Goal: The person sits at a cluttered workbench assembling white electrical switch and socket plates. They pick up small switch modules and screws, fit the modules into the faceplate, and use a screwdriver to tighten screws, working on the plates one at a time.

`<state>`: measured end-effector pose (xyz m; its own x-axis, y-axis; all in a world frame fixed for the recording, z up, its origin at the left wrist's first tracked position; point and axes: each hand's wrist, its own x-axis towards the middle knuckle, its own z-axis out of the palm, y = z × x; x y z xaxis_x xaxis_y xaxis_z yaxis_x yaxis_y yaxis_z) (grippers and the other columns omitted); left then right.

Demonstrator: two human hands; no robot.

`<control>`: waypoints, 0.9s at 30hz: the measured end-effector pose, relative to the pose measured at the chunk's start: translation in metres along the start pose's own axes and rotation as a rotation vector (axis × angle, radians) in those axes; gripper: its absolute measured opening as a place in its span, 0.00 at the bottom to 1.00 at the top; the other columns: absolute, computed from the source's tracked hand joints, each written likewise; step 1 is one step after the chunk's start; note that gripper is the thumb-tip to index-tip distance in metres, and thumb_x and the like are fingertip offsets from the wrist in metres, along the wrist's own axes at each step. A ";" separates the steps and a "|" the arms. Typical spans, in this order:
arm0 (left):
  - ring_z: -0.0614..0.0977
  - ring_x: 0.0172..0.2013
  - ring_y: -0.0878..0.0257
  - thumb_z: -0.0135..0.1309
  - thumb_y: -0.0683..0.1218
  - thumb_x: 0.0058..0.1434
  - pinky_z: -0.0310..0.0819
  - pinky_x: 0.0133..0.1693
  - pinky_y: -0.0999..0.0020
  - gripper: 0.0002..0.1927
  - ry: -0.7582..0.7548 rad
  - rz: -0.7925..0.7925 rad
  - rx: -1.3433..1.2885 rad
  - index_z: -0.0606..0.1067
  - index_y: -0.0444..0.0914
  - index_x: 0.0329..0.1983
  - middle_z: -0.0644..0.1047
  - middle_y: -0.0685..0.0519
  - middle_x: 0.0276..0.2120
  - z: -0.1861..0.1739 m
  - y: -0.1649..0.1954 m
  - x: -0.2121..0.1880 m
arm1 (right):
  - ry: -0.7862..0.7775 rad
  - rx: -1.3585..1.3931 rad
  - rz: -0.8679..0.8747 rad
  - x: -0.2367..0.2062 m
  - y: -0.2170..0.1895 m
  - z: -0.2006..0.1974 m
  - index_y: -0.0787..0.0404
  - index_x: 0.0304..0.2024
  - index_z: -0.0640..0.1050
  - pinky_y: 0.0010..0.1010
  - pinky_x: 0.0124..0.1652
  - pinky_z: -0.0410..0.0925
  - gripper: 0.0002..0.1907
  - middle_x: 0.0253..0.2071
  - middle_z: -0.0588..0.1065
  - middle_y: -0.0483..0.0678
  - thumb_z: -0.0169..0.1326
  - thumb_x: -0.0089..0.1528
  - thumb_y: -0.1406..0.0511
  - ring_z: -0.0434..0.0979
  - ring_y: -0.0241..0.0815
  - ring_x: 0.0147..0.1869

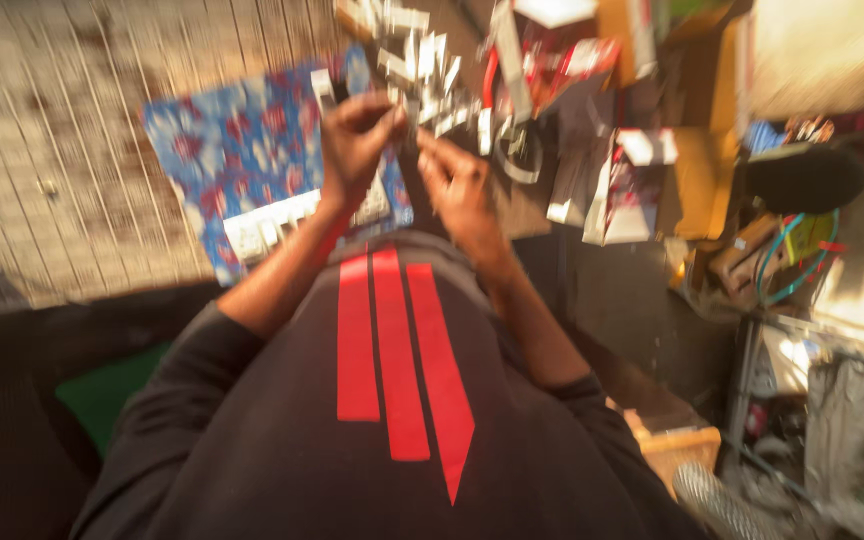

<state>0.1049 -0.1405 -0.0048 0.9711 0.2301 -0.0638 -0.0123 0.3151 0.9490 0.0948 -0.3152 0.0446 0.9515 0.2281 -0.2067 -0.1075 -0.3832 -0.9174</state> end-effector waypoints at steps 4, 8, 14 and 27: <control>0.80 0.33 0.65 0.58 0.33 0.57 0.75 0.34 0.69 0.06 -0.027 0.348 0.341 0.79 0.33 0.37 0.79 0.50 0.32 0.006 0.013 -0.003 | 0.155 -0.152 -0.327 0.013 0.023 0.006 0.64 0.50 0.79 0.28 0.37 0.69 0.09 0.41 0.78 0.50 0.54 0.69 0.67 0.72 0.32 0.40; 0.82 0.32 0.67 0.53 0.31 0.64 0.74 0.34 0.70 0.09 -0.142 0.433 0.503 0.81 0.34 0.33 0.81 0.51 0.29 0.016 0.011 -0.014 | 0.540 -0.007 -0.241 0.045 0.053 -0.027 0.67 0.57 0.75 0.23 0.37 0.70 0.12 0.40 0.78 0.43 0.48 0.75 0.66 0.72 0.27 0.37; 0.83 0.35 0.66 0.59 0.38 0.66 0.79 0.39 0.72 0.06 -0.276 -0.206 -0.212 0.81 0.30 0.44 0.83 0.50 0.35 0.013 -0.016 0.001 | -0.157 0.327 0.096 0.038 0.078 -0.043 0.66 0.55 0.78 0.24 0.34 0.68 0.19 0.37 0.82 0.48 0.60 0.62 0.68 0.77 0.33 0.37; 0.83 0.31 0.69 0.64 0.43 0.63 0.78 0.34 0.74 0.11 -0.325 -0.307 0.040 0.82 0.29 0.40 0.84 0.50 0.32 0.012 0.000 0.011 | 0.053 0.030 -0.334 0.009 0.016 -0.023 0.64 0.40 0.81 0.28 0.42 0.70 0.03 0.38 0.79 0.46 0.57 0.64 0.74 0.79 0.33 0.42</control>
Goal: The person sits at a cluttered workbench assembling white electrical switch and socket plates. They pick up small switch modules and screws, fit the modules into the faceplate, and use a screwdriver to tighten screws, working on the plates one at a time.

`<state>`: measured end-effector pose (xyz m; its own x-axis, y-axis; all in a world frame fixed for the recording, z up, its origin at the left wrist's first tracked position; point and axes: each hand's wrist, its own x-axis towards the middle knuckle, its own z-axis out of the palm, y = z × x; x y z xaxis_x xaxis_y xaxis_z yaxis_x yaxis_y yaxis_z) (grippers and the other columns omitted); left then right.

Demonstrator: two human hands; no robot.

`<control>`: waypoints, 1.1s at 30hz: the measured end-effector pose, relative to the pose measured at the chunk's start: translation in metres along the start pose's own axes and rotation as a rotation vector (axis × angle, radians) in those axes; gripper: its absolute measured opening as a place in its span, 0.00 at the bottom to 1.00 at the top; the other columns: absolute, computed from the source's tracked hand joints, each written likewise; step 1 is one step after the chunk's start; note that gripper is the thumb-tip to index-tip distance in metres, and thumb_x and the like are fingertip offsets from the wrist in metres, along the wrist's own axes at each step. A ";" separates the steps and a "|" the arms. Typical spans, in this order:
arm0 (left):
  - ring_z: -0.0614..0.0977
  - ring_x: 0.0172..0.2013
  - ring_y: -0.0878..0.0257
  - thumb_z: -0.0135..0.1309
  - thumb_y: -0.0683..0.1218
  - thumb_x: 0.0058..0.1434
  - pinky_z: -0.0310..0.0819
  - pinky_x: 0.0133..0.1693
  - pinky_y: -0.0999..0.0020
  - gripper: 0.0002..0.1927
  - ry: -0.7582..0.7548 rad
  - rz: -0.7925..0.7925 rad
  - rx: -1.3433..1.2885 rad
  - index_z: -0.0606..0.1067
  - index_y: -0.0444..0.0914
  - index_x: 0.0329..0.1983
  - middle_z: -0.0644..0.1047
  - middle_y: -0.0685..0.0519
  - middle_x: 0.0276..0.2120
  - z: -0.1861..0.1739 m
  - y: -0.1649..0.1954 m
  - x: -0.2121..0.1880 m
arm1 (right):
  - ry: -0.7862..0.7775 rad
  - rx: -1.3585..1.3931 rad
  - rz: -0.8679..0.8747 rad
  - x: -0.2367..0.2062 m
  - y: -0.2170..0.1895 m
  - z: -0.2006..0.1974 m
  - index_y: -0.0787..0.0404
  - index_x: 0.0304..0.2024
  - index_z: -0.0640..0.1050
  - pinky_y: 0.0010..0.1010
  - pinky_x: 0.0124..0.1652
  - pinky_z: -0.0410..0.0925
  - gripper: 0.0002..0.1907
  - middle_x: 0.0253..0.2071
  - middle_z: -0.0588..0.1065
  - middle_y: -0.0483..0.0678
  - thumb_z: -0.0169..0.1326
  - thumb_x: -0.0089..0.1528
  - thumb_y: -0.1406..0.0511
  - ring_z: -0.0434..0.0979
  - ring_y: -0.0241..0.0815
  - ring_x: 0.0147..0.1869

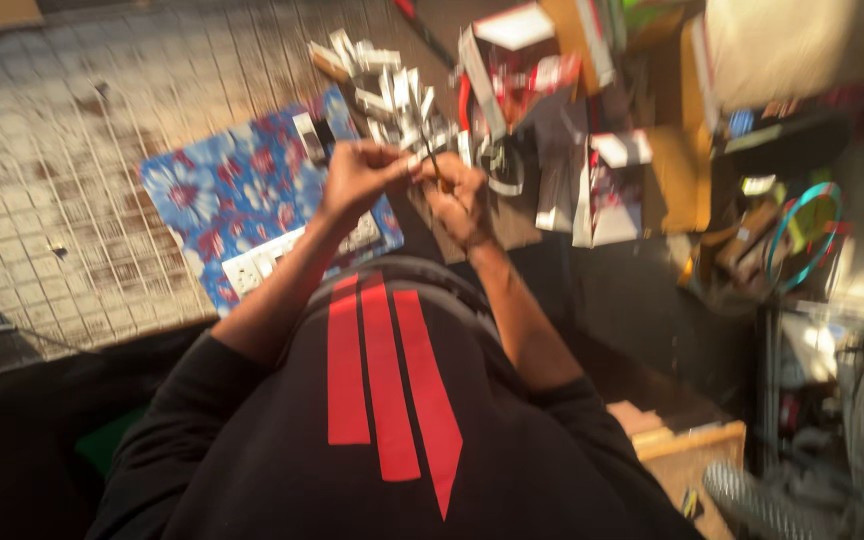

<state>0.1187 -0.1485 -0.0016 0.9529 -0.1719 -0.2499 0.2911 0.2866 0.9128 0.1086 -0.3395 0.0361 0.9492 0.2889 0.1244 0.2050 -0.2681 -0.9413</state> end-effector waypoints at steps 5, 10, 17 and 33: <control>0.74 0.22 0.71 0.64 0.46 0.63 0.66 0.24 0.74 0.12 0.150 -0.193 -0.045 0.80 0.31 0.34 0.78 0.55 0.23 0.018 -0.020 0.008 | 0.072 -0.238 -0.202 -0.004 -0.022 0.003 0.65 0.41 0.80 0.34 0.37 0.71 0.03 0.35 0.74 0.51 0.59 0.65 0.74 0.77 0.43 0.37; 0.76 0.18 0.66 0.63 0.45 0.60 0.67 0.19 0.72 0.10 0.316 -0.147 -0.289 0.79 0.32 0.33 0.76 0.54 0.19 0.014 -0.011 0.024 | -0.092 -0.142 -0.315 -0.028 -0.043 0.007 0.66 0.41 0.78 0.34 0.35 0.71 0.05 0.36 0.74 0.52 0.61 0.65 0.72 0.77 0.44 0.37; 0.87 0.28 0.62 0.63 0.43 0.62 0.86 0.34 0.68 0.12 0.216 -0.189 -0.236 0.80 0.30 0.44 0.83 0.48 0.31 0.006 0.007 0.023 | 0.246 0.160 0.436 -0.009 0.025 0.005 0.62 0.47 0.83 0.24 0.27 0.59 0.07 0.31 0.77 0.40 0.60 0.67 0.68 0.66 0.28 0.28; 0.80 0.26 0.68 0.57 0.36 0.69 0.77 0.28 0.71 0.04 0.148 -0.008 0.000 0.74 0.32 0.39 0.79 0.53 0.29 0.023 -0.019 0.008 | 0.041 0.612 0.265 -0.003 0.032 0.009 0.68 0.53 0.81 0.24 0.34 0.71 0.12 0.42 0.83 0.50 0.63 0.69 0.68 0.85 0.35 0.41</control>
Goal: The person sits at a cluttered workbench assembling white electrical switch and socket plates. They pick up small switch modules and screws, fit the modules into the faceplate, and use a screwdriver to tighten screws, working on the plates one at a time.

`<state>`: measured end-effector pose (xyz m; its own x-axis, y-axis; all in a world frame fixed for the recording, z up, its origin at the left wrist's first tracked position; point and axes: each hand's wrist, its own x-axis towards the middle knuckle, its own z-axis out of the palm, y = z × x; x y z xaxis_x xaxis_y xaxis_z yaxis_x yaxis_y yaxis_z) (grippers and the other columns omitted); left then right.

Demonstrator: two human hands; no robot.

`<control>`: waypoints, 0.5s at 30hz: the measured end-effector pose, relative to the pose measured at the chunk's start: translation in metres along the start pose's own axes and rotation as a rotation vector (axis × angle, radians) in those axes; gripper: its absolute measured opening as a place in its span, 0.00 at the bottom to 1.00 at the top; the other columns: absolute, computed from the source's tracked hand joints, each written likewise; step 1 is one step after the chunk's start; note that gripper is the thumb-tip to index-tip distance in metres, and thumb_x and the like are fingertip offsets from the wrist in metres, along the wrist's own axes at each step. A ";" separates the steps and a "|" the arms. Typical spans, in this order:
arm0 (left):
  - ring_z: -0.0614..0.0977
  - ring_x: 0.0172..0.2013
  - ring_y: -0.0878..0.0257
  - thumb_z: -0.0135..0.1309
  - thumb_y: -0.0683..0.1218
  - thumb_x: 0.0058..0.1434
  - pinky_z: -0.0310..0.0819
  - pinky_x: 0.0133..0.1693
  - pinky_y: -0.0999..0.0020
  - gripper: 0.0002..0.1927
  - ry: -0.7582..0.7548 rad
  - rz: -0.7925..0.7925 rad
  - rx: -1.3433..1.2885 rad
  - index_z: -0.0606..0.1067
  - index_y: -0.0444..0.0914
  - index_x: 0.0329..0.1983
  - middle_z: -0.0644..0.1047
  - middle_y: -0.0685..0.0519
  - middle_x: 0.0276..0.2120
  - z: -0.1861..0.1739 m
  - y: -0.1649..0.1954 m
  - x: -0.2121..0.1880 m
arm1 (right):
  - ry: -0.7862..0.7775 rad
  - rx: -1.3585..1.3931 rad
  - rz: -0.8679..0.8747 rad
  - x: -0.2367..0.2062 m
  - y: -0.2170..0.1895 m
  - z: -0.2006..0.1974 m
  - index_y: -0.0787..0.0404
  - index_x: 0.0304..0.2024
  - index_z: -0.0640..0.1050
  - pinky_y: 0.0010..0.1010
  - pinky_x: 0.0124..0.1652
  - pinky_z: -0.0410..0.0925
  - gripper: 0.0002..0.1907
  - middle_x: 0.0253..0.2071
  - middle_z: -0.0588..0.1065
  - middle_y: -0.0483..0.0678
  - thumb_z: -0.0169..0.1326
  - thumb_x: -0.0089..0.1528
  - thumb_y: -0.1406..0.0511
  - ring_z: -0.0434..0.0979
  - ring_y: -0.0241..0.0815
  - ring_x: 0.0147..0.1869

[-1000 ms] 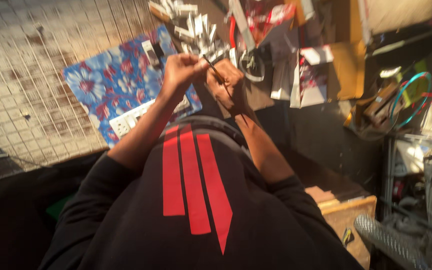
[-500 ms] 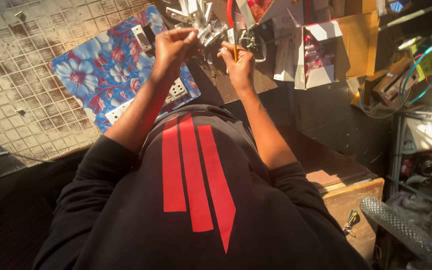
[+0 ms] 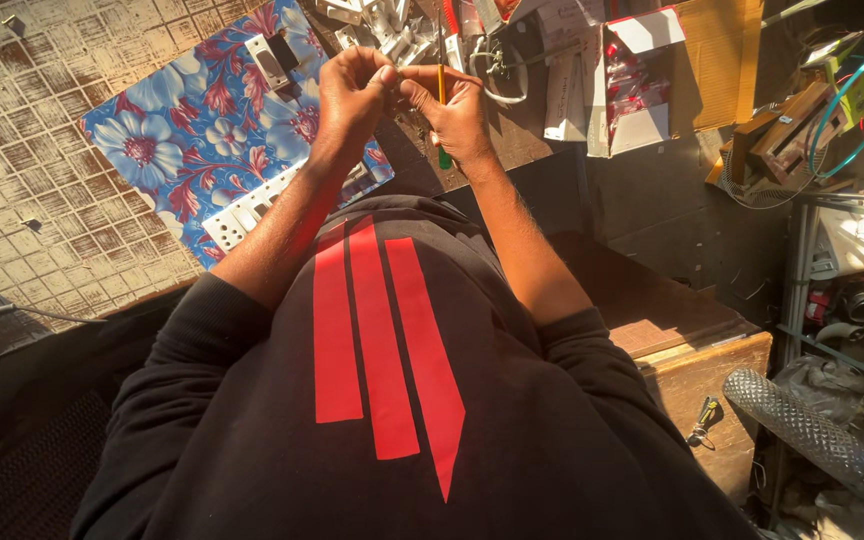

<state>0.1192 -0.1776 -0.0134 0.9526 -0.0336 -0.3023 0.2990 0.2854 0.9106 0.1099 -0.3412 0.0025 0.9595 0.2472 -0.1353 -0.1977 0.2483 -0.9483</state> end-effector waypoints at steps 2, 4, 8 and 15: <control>0.81 0.28 0.69 0.54 0.33 0.68 0.81 0.29 0.71 0.04 0.019 0.047 0.055 0.71 0.34 0.40 0.77 0.55 0.30 0.002 -0.005 -0.001 | 0.026 -0.001 0.081 -0.003 0.001 0.001 0.69 0.52 0.82 0.21 0.27 0.65 0.13 0.41 0.83 0.49 0.63 0.67 0.68 0.82 0.31 0.37; 0.81 0.30 0.69 0.51 0.31 0.65 0.84 0.30 0.70 0.07 0.007 0.097 0.106 0.69 0.35 0.40 0.76 0.55 0.32 0.002 -0.007 -0.004 | 0.056 -0.004 0.161 -0.006 0.001 0.000 0.68 0.51 0.82 0.17 0.21 0.58 0.14 0.40 0.83 0.48 0.64 0.64 0.68 0.76 0.26 0.29; 0.82 0.32 0.69 0.53 0.29 0.64 0.83 0.29 0.72 0.10 0.001 0.194 0.283 0.68 0.34 0.42 0.76 0.51 0.31 0.002 -0.009 -0.012 | 0.077 -0.072 0.161 -0.007 -0.001 -0.003 0.66 0.49 0.83 0.16 0.18 0.56 0.12 0.32 0.82 0.46 0.63 0.64 0.67 0.67 0.22 0.21; 0.80 0.35 0.62 0.71 0.31 0.45 0.78 0.36 0.66 0.23 0.053 0.397 0.621 0.71 0.31 0.40 0.78 0.46 0.34 -0.001 -0.005 -0.011 | 0.234 0.134 -0.119 -0.005 0.015 0.013 0.69 0.45 0.83 0.26 0.38 0.73 0.10 0.38 0.82 0.48 0.67 0.64 0.69 0.80 0.31 0.38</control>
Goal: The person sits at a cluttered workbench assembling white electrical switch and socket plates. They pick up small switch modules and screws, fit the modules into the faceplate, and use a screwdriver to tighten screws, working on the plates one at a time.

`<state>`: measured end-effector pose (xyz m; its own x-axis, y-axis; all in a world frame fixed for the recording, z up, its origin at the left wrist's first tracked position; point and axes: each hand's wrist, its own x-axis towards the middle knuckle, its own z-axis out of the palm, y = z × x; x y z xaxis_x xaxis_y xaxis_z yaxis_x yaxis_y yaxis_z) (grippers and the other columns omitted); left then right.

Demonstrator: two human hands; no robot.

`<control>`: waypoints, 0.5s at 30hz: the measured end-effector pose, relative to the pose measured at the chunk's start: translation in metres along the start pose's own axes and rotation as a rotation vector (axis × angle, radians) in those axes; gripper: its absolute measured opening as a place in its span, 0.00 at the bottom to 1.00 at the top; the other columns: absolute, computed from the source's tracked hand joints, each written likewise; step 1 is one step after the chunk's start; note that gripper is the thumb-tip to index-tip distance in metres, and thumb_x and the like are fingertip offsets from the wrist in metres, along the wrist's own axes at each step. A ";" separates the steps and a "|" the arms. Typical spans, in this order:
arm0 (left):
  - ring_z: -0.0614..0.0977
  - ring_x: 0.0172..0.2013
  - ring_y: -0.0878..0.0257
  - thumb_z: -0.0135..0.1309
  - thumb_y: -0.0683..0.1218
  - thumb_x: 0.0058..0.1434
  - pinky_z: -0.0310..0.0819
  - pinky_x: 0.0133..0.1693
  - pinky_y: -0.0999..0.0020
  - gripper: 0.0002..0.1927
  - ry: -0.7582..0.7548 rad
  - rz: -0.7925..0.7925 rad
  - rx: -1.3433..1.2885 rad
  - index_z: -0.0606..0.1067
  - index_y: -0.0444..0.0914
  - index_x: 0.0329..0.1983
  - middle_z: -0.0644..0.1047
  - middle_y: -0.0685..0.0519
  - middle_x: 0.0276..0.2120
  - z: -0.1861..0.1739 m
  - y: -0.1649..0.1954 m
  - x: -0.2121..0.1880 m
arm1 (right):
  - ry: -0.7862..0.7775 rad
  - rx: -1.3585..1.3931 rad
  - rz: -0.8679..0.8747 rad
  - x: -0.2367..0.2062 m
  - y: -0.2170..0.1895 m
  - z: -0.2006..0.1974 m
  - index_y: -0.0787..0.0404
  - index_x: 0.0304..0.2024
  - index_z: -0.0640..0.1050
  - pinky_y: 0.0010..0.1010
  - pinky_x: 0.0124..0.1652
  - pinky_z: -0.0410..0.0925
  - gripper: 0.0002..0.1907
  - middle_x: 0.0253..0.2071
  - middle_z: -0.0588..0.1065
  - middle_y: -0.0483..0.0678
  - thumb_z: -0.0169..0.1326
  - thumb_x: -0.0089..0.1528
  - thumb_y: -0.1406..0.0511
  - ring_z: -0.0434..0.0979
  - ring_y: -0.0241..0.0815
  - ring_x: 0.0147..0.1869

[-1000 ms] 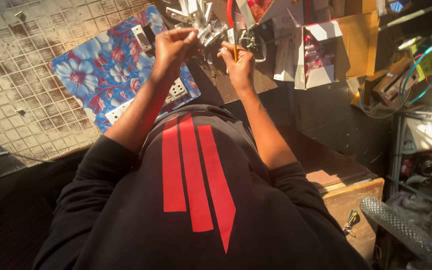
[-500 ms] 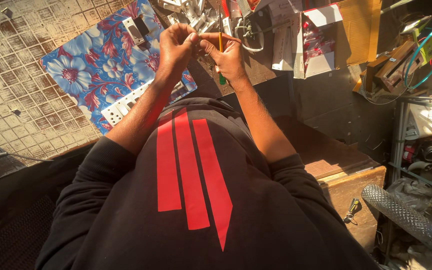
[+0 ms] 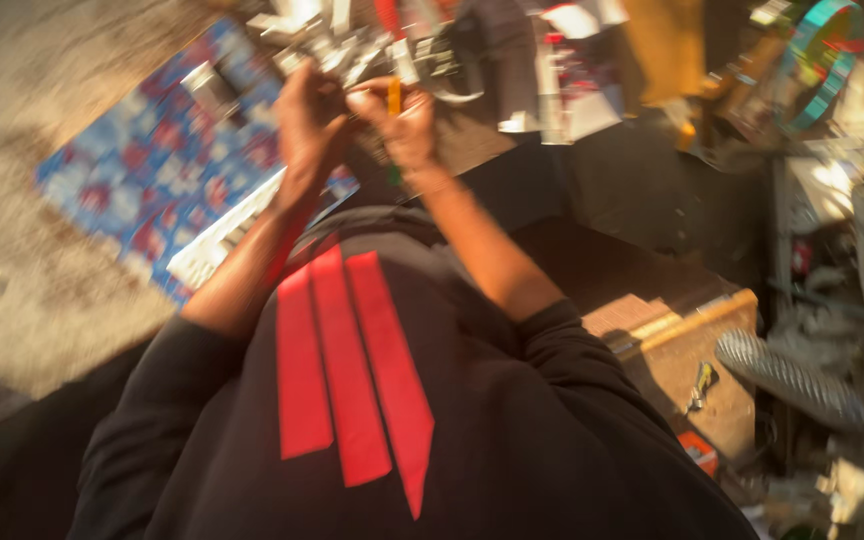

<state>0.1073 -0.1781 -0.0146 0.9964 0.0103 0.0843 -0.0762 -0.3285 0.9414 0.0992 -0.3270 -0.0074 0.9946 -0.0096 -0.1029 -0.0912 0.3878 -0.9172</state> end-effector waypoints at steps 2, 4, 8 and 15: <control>0.81 0.37 0.61 0.64 0.30 0.45 0.77 0.38 0.69 0.19 -0.073 -0.164 0.051 0.74 0.31 0.40 0.79 0.46 0.35 -0.004 -0.001 0.001 | 0.186 0.028 0.135 0.000 -0.002 -0.001 0.65 0.44 0.82 0.20 0.25 0.64 0.10 0.33 0.80 0.43 0.65 0.61 0.66 0.76 0.28 0.31; 0.85 0.39 0.59 0.53 0.31 0.58 0.83 0.42 0.70 0.15 -0.164 -0.452 -0.406 0.75 0.30 0.48 0.81 0.47 0.38 -0.009 -0.002 0.002 | 0.250 -0.013 0.167 0.000 -0.007 -0.004 0.64 0.43 0.82 0.19 0.20 0.60 0.10 0.30 0.78 0.41 0.63 0.61 0.66 0.74 0.27 0.28; 0.83 0.48 0.65 0.56 0.37 0.66 0.79 0.48 0.73 0.21 -0.195 -0.298 -0.596 0.70 0.29 0.61 0.76 0.52 0.53 -0.010 -0.005 0.005 | 0.107 -0.150 0.042 -0.001 -0.013 -0.006 0.65 0.45 0.83 0.22 0.30 0.67 0.08 0.32 0.79 0.43 0.62 0.64 0.69 0.75 0.28 0.32; 0.85 0.41 0.62 0.60 0.42 0.70 0.83 0.47 0.68 0.15 -0.314 -0.492 -0.668 0.77 0.26 0.54 0.83 0.45 0.44 -0.016 -0.009 -0.001 | 0.018 -0.376 -0.062 -0.007 -0.006 -0.003 0.66 0.44 0.83 0.25 0.46 0.75 0.08 0.39 0.82 0.45 0.63 0.64 0.68 0.81 0.30 0.43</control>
<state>0.1061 -0.1602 -0.0176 0.8791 -0.2863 -0.3810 0.4549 0.2657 0.8500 0.0929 -0.3322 -0.0021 0.9981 -0.0396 -0.0468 -0.0461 0.0206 -0.9987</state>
